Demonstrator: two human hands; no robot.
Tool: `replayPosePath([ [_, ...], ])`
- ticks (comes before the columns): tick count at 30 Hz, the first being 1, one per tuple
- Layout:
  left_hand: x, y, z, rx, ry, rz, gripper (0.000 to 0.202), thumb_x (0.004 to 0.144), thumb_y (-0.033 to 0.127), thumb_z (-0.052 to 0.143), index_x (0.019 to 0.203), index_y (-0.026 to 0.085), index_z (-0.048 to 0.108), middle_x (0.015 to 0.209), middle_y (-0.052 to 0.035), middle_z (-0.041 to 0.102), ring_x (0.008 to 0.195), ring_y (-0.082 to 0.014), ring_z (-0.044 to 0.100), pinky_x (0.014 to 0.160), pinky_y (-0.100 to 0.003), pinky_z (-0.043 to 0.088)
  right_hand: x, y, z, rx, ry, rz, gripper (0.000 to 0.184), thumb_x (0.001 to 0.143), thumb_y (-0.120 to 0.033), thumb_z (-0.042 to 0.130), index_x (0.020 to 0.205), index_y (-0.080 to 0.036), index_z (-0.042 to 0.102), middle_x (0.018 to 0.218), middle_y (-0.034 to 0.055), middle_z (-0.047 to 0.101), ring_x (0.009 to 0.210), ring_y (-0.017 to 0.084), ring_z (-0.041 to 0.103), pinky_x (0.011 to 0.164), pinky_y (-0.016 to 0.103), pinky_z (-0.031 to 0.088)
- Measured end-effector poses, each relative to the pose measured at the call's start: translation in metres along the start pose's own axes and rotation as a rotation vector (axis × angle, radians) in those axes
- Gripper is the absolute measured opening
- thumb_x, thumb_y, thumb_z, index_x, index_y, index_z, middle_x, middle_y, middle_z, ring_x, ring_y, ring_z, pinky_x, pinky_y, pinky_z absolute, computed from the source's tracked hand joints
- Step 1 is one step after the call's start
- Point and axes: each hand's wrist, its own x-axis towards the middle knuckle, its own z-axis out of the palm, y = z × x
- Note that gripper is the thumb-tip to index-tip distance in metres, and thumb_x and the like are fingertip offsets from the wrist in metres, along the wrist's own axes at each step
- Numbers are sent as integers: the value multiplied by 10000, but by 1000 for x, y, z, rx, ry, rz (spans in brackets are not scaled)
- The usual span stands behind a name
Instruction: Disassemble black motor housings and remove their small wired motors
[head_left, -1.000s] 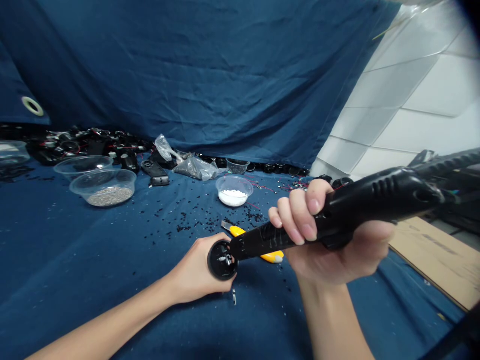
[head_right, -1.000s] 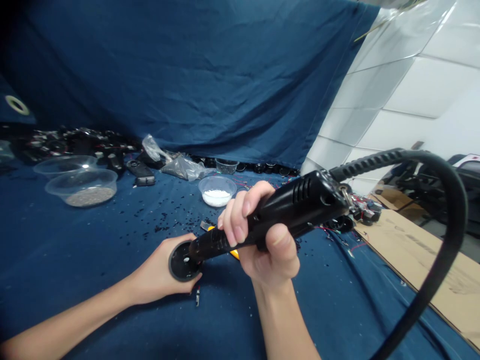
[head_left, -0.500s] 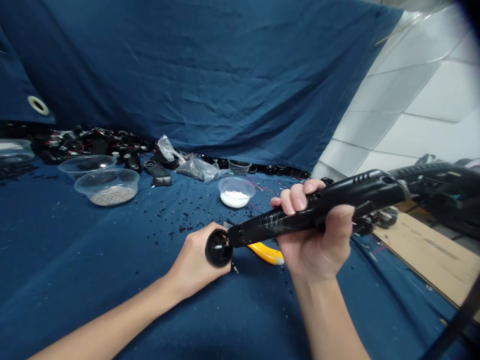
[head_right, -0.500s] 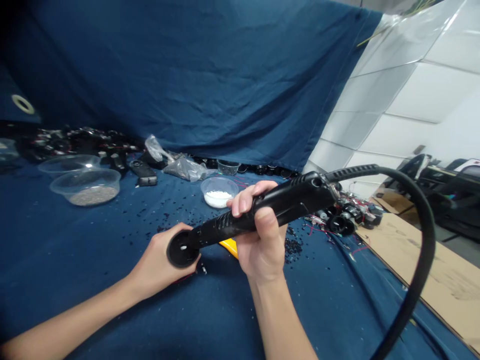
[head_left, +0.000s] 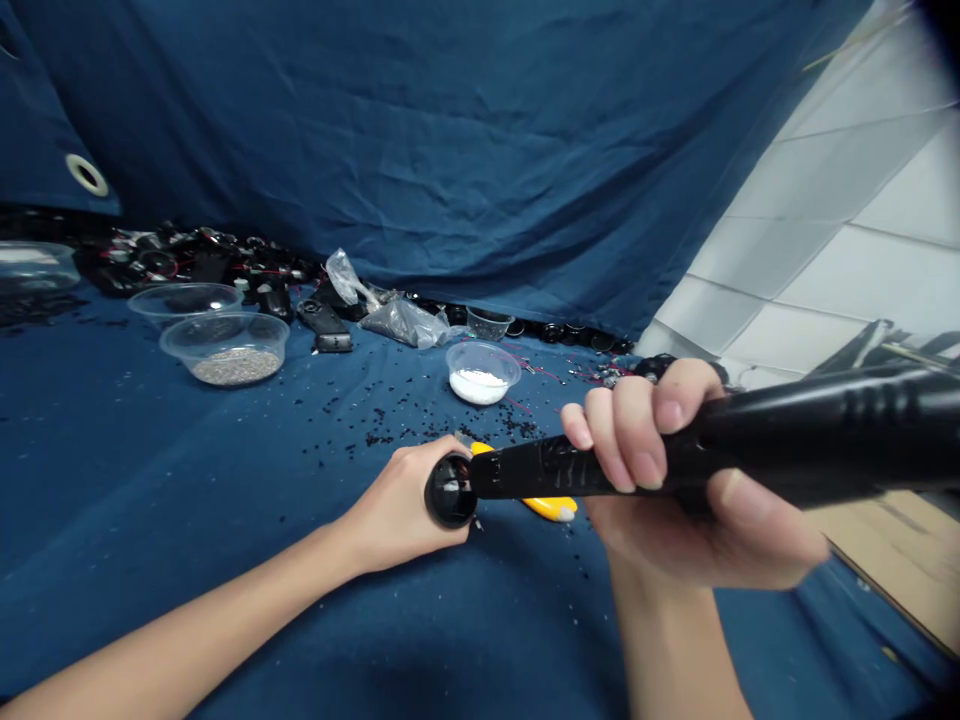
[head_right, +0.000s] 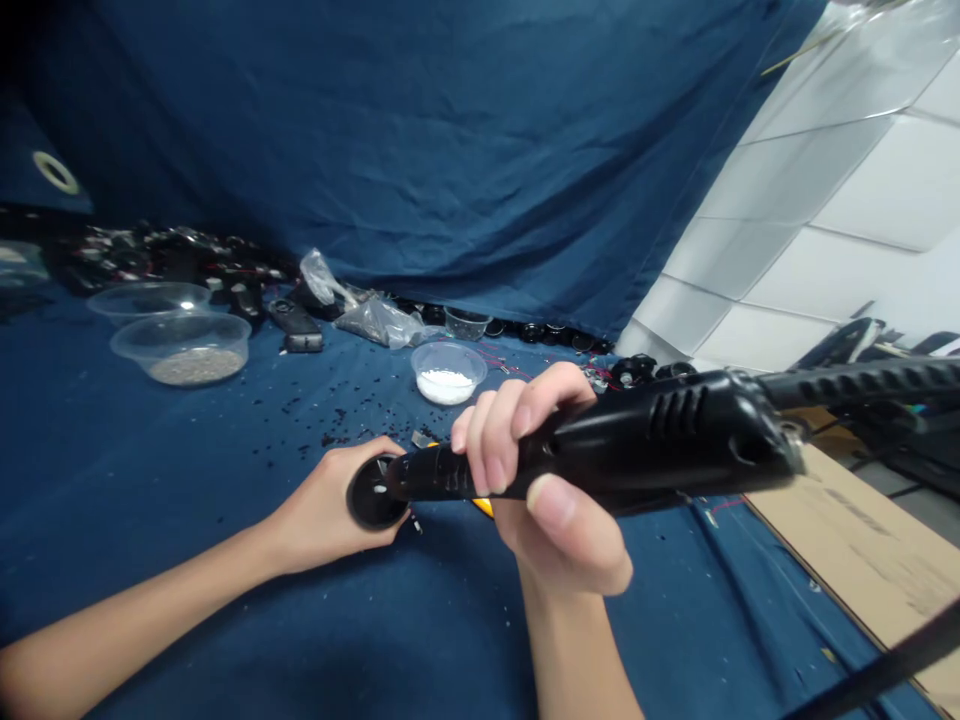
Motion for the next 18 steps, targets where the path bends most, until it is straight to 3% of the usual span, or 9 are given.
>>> replayPosePath([
  [6, -1, 0, -3, -138, -208, -7, 269, 606, 82, 692, 818, 165, 550, 718, 63, 596, 628, -93, 520, 580, -177, 410, -1, -17, 4, -55, -33, 183, 277, 695, -273, 780, 723, -192, 516, 503, -71, 480, 427, 74, 422, 532, 269, 406],
  [9, -3, 2, -1, -172, -294, -21, 274, 580, 71, 702, 766, 164, 525, 684, 72, 568, 604, -85, 502, 540, -167, 380, 2, -26, 7, -106, -97, 263, 299, 757, -294, 760, 672, -190, 492, 467, -71, 469, 407, 74, 431, 508, 260, 410],
  [18, -2, 4, 1, -191, -279, -44, 259, 588, 79, 701, 750, 158, 516, 673, 67, 564, 604, -83, 487, 541, -166, 379, 3, -22, 10, -132, -56, 209, 368, 749, -303, 778, 628, -180, 452, 440, -88, 450, 382, 51, 419, 495, 241, 421],
])
